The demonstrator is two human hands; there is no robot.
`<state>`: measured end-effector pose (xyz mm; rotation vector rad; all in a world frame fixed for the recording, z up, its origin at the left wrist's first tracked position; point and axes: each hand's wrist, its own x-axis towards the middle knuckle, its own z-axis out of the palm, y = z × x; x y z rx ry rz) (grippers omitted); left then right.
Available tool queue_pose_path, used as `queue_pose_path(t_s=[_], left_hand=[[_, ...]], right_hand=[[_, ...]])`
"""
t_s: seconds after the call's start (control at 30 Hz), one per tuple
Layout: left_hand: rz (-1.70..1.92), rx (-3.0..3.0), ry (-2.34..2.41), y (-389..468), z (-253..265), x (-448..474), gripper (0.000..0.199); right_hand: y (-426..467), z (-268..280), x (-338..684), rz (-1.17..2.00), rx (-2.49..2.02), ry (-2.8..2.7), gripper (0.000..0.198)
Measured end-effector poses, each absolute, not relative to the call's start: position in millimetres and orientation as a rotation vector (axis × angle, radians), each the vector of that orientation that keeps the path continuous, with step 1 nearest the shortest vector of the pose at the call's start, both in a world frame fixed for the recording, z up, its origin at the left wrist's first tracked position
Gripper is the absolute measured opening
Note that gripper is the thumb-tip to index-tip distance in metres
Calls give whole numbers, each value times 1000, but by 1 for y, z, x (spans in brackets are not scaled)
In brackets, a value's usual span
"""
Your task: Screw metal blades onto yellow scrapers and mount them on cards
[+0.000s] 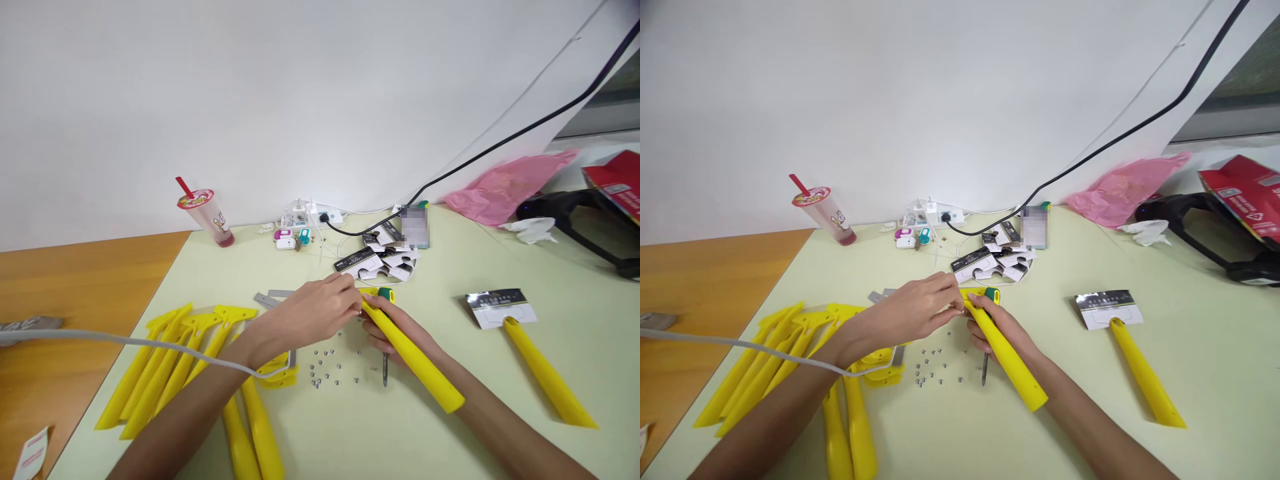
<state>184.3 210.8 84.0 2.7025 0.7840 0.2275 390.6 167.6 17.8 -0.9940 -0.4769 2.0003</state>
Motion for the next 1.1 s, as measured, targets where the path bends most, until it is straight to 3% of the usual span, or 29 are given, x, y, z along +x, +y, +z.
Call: queue_pose_path(t_s=[0.13,0.37,0.63,0.8,0.9,1.1], left_hand=[[440,2274,840,215,91,182,9],[657,1821,866,225,87,180,8],[717,1781,828,225,85,182,6],[810,1801,794,224,87,185,21],[868,1821,808,223,89,186,14],[1023,1861,830,222,90,185,18]], right_hand=[[167,18,393,1990,-929,-485,39],[171,12,398,1975,-923,-538,33],[175,3,398,1922,-967,-601,40],[175,1,400,1872,-980,-697,46],[172,3,400,1787,-988,-735,44],[164,11,396,1554,-945,-727,42]])
